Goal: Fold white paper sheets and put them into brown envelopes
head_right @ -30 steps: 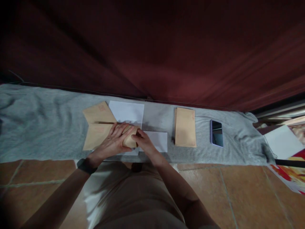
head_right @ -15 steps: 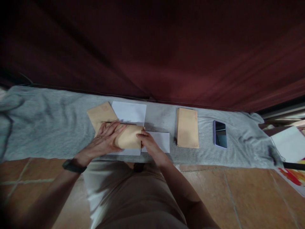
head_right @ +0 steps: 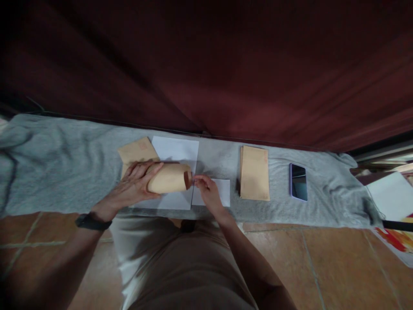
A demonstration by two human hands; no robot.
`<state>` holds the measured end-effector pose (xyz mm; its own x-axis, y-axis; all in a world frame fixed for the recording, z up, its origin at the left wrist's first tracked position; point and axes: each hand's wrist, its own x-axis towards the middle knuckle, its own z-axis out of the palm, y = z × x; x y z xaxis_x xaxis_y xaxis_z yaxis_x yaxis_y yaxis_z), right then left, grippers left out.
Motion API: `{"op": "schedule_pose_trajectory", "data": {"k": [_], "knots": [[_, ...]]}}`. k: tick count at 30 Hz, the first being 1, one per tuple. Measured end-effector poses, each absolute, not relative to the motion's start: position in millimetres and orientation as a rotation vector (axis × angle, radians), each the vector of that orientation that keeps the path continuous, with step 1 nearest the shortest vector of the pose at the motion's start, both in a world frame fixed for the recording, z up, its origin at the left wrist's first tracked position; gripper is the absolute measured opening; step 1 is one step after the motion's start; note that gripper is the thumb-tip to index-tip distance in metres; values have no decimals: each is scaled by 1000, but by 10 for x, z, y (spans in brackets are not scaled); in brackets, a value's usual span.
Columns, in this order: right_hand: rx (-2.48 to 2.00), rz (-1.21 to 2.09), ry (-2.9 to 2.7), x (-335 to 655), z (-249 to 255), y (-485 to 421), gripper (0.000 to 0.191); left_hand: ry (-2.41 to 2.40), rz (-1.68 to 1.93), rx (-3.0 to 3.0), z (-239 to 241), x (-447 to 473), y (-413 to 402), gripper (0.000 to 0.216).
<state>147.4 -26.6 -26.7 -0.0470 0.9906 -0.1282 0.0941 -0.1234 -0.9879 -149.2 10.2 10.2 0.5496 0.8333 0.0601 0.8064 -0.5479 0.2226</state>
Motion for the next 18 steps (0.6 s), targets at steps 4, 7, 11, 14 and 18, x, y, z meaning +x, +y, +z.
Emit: {"op": "schedule_pose_trajectory", "data": {"k": [4, 7, 11, 14, 18], "knots": [[-1529, 716, -1845, 1632, -398, -514, 39, 1433, 142, 2550, -14, -1606, 155, 106], [-1615, 447, -2131, 1654, -506, -666, 49, 1441, 114, 2547, -68, -1635, 175, 105], [-1677, 337, -2216, 1626, -568, -711, 52, 1390, 251, 2586, -21, -1369, 56, 95], [-1681, 331, -2221, 1617, -567, -681, 51, 1223, 333, 2628, -49, -878, -232, 74], [-1663, 350, -2236, 1657, -566, -667, 51, 1168, 290, 2677, -264, -250, -689, 75]]}}
